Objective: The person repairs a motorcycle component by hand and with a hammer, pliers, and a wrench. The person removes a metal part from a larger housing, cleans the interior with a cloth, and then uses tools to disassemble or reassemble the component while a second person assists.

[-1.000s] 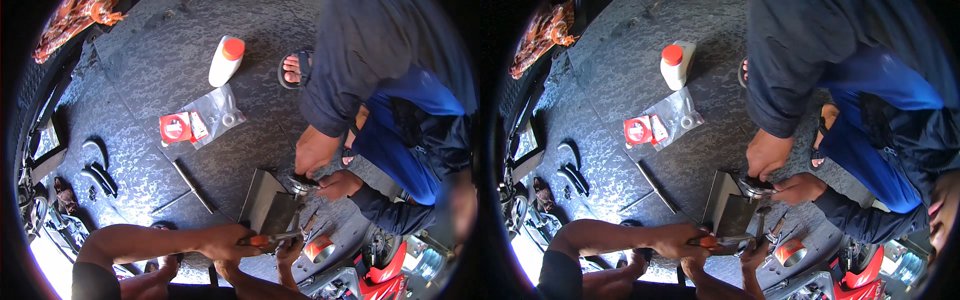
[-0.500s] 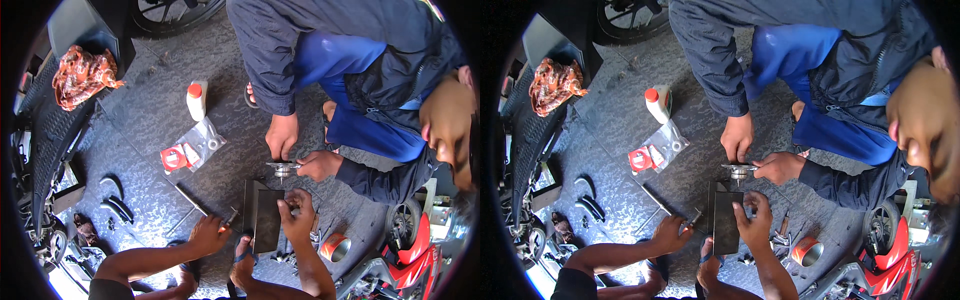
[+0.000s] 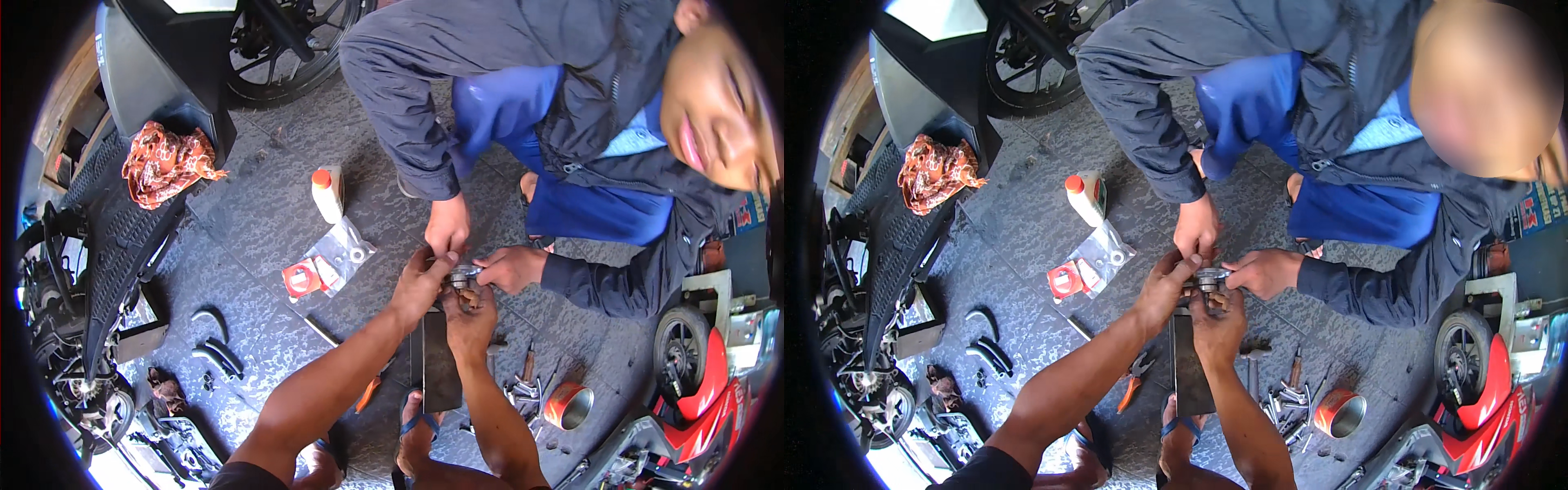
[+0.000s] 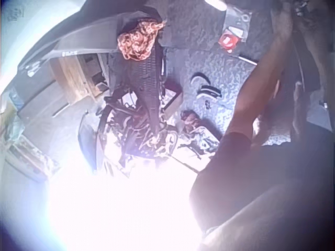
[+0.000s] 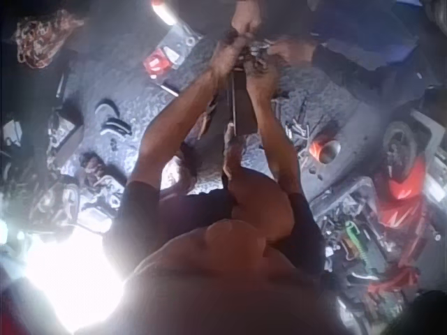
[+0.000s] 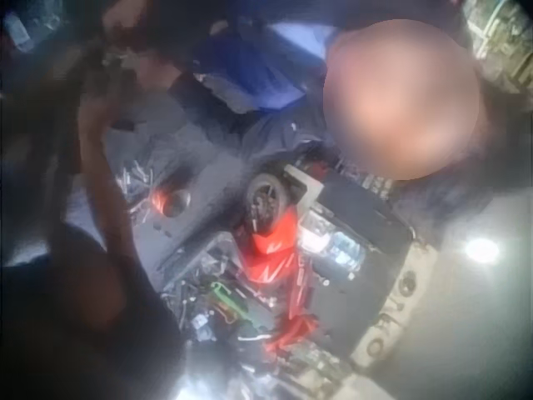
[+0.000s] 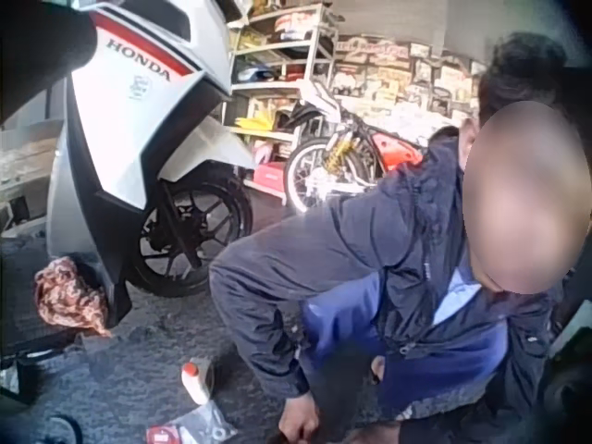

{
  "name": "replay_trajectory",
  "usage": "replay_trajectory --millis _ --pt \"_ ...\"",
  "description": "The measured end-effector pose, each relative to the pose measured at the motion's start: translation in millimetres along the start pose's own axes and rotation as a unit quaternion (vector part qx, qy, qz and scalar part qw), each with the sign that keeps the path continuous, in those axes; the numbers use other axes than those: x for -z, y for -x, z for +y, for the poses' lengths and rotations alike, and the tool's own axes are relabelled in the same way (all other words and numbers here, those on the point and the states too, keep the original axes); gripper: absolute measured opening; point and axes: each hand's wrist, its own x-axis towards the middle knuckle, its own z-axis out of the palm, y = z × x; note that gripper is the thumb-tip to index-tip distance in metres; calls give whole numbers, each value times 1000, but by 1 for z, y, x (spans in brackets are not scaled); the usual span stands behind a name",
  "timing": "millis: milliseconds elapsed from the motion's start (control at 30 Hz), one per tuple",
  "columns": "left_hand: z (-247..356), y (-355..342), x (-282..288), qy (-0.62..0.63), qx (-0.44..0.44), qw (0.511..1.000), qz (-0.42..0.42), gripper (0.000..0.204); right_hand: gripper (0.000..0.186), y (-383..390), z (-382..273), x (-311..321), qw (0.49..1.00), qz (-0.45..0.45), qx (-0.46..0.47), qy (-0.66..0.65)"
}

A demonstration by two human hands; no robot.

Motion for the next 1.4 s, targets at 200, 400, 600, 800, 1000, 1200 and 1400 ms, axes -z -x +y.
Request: replay_trajectory --millis 200,400,600,800,1000,1200,1400 --pt "18 43 19 2 83 990 -116 62 37 34 -57 35 982 -67 89 150" --pt "5 123 44 253 139 931 -223 65 49 76 -39 109 972 -217 89 15" --pt "-34 190 52 384 13 909 -163 48 56 120 140 160 912 -22 2 411" --pt "-42 208 42 398 46 913 -79 54 39 128 188 169 921 -54 -17 385" --pt "-10 234 26 347 54 936 11 61 28 104 18 207 967 -166 -17 192" --pt "13 283 17 355 29 934 14 55 37 130 -218 249 890 -374 123 229" --pt "6 309 27 372 -17 925 81 48 49 232 -217 194 873 -368 217 236"
